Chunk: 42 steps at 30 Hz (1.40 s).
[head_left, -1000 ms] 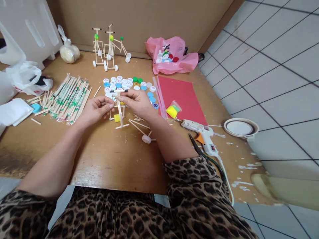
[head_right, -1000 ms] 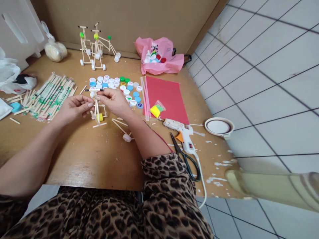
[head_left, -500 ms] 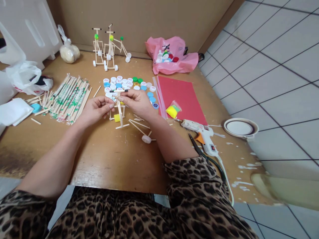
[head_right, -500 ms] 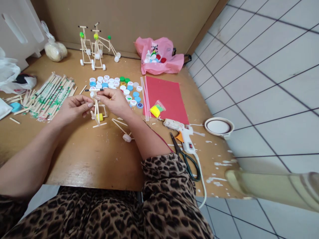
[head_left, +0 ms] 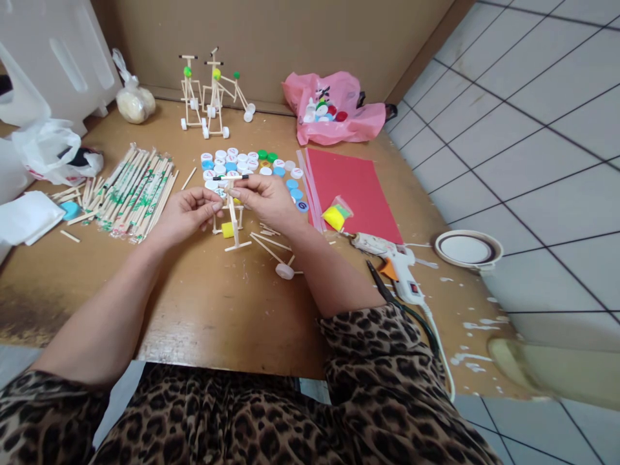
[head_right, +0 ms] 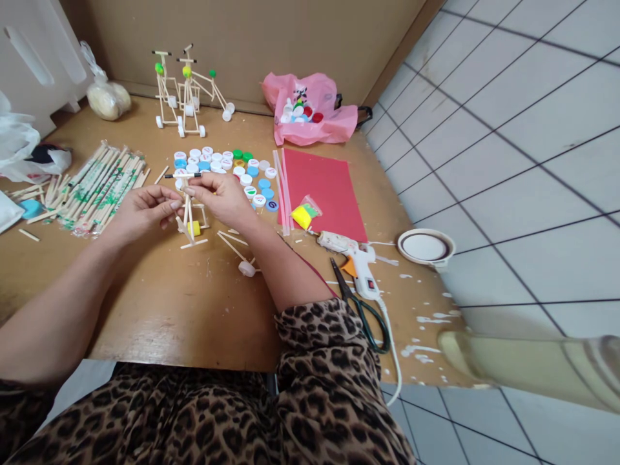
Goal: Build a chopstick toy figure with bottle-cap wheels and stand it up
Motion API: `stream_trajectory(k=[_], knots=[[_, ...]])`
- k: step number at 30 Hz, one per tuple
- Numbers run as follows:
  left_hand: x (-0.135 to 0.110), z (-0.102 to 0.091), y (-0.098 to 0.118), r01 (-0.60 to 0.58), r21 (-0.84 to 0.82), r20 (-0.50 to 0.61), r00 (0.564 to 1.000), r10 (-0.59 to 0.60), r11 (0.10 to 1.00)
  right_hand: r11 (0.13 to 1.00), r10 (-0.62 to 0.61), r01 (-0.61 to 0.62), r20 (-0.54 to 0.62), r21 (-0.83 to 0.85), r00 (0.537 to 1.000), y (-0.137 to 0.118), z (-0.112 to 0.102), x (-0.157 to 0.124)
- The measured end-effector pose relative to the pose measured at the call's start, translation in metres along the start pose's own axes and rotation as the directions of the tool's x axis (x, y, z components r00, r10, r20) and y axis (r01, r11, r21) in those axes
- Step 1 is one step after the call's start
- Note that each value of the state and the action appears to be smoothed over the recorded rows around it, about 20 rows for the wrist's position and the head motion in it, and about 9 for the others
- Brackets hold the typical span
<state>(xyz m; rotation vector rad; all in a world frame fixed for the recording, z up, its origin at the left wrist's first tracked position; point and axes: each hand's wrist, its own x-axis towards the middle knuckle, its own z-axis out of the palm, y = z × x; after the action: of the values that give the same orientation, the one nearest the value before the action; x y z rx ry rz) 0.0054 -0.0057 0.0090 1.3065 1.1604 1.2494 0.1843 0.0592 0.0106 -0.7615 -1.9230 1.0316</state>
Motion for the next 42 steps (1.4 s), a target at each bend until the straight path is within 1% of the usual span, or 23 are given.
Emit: stream_trajectory(k=[11, 18, 24, 33, 42], knots=[[0.0, 0.0, 0.0007, 0.02, -0.02, 0.004, 1.0, -0.02, 1.0, 1.0, -0.005, 0.005, 0.003, 0.005, 1.0, 0.0004, 0.0003, 0.0002], [0.0005, -0.0012, -0.0009, 0.005, 0.006, 0.014, 1.0, -0.005, 1.0, 1.0, 0.007, -0.007, 0.006, 0.012, 1.0, 0.0007, 0.0004, 0.0002], [0.0004, -0.0001, 0.0003, 0.015, 0.0, -0.009, 1.0, -0.015, 1.0, 1.0, 0.003, -0.003, 0.0, 0.026, 1.0, -0.001, 0.0004, -0.0005], [0.0002, -0.0007, -0.001, 0.004, 0.0, 0.009, 1.0, -0.004, 1.0, 1.0, 0.01, -0.01, 0.006, 0.016, 1.0, 0.001, 0.0012, 0.0001], [0.0002, 0.0001, -0.0004, -0.001, -0.023, 0.011, 1.0, 0.001, 1.0, 0.999, -0.035, 0.035, 0.006, 0.035, 0.999, 0.0029, 0.0002, 0.0]])
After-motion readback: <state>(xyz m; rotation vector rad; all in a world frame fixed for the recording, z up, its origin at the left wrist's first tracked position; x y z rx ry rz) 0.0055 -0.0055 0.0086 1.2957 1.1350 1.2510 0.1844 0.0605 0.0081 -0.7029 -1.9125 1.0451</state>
